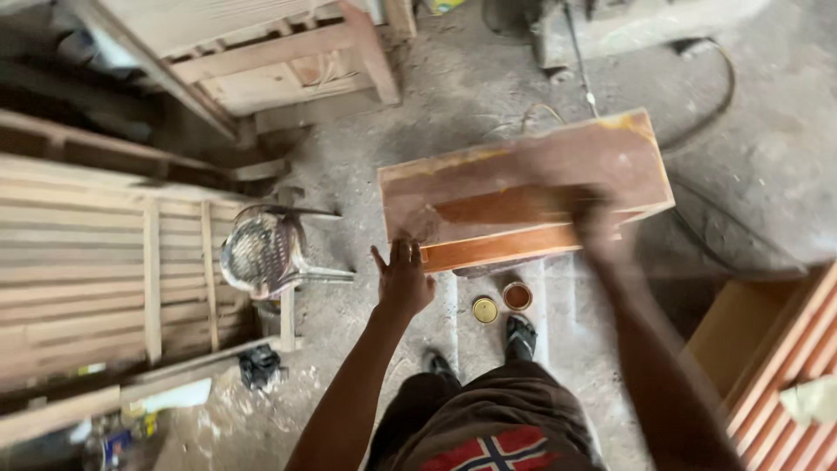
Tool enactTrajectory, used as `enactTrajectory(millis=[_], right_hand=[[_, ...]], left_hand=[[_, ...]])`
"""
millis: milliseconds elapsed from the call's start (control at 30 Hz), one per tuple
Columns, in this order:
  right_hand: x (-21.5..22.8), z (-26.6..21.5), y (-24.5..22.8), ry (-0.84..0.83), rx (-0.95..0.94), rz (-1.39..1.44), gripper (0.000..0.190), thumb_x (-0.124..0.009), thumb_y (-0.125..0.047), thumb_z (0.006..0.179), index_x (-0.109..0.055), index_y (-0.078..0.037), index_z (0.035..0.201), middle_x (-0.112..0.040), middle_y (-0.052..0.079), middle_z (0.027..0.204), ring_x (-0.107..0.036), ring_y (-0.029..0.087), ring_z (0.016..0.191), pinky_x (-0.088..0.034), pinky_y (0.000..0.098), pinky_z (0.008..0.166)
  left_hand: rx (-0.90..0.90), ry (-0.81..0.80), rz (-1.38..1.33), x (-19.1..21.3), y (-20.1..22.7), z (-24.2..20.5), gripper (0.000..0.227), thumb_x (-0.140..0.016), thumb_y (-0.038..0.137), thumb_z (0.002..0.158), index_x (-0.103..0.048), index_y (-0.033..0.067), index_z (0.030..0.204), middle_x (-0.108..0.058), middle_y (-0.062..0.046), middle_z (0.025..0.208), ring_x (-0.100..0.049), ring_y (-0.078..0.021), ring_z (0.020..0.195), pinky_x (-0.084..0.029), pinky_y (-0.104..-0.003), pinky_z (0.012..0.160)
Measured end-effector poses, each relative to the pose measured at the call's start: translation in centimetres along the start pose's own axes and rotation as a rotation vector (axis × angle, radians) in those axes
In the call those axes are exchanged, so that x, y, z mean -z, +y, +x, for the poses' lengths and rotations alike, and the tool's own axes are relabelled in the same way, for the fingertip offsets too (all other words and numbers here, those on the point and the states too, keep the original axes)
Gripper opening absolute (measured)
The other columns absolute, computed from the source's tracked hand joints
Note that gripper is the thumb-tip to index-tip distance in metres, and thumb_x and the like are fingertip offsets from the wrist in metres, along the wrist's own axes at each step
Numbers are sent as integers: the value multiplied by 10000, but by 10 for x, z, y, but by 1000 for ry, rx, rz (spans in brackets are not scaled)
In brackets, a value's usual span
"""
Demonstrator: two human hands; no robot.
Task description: The person applies varnish to a wooden drawer unit using a brush. They dip the brush into a can of varnish and coat the interior and exterior surfaces of the drawer, including the sides, bottom, and front panel.
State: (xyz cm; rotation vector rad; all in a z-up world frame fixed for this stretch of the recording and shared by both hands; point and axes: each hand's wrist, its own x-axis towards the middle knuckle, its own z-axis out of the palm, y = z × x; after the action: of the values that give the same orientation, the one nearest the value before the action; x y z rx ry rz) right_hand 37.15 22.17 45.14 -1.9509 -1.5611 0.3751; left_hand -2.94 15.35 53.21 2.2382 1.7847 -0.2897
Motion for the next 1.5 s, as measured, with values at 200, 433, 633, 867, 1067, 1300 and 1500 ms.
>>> enactTrajectory(millis=[200, 433, 633, 867, 1067, 1300, 1500], right_hand=[[27, 20, 9, 129, -140, -161, 153, -604, -142, 987, -699, -24, 970, -701, 140, 915, -621, 219, 767, -503, 365, 647], [-93, -15, -146, -122, 379, 53, 155, -600, -169, 966, -702, -52, 965, -704, 141, 910, -635, 246, 767, -523, 387, 648], [7, 106, -19, 64, 34, -50, 158, -597, -192, 947, -704, -76, 961, -707, 142, 906, -647, 270, 768, -539, 406, 649], [-121, 38, -166, 21, 276, -59, 164, -593, -219, 925, -706, -104, 956, -711, 143, 901, -661, 297, 769, -559, 429, 651], [-123, 82, -120, -144, 238, 57, 176, -595, -206, 898, -713, -90, 957, -715, 152, 878, -664, 302, 736, -555, 436, 624], [-68, 131, -61, 110, -18, -157, 178, -612, -181, 915, -725, -56, 972, -716, 160, 877, -675, 297, 757, -557, 427, 651], [-130, 67, -126, -82, 347, -42, 179, -628, -160, 931, -736, -28, 985, -718, 167, 877, -684, 293, 775, -559, 420, 675]], left_hand=[[40, -59, -11, 12, 14, 9, 920, -739, 403, 778, -394, -120, 1451, -310, -298, 1546, -242, -406, 1485, -65, -730, 1153], [30, -110, 35, 9, 9, 14, 829, -693, 439, 839, -480, -116, 1416, -349, -299, 1559, -261, -403, 1514, -101, -687, 1239], [-157, 12, 24, 11, -9, 9, 841, -747, 411, 748, -535, 36, 1471, -381, -281, 1531, -270, -427, 1507, -122, -702, 1210], [-176, -139, -9, 37, -13, 34, 794, -713, 471, 814, -500, 43, 1449, -177, -311, 1634, -97, -469, 1526, -26, -727, 1169], [-229, -280, 29, 46, -19, 45, 812, -665, 513, 868, -467, 15, 1479, -182, -369, 1604, -93, -487, 1531, -20, -720, 1182], [-266, -299, 19, 49, -23, 44, 846, -689, 509, 842, -471, 0, 1483, -225, -391, 1600, -119, -505, 1544, -59, -715, 1186], [-242, -336, 63, 50, -14, 52, 925, -689, 550, 833, -420, -47, 1486, -212, -388, 1585, -106, -517, 1519, -58, -706, 1189]])
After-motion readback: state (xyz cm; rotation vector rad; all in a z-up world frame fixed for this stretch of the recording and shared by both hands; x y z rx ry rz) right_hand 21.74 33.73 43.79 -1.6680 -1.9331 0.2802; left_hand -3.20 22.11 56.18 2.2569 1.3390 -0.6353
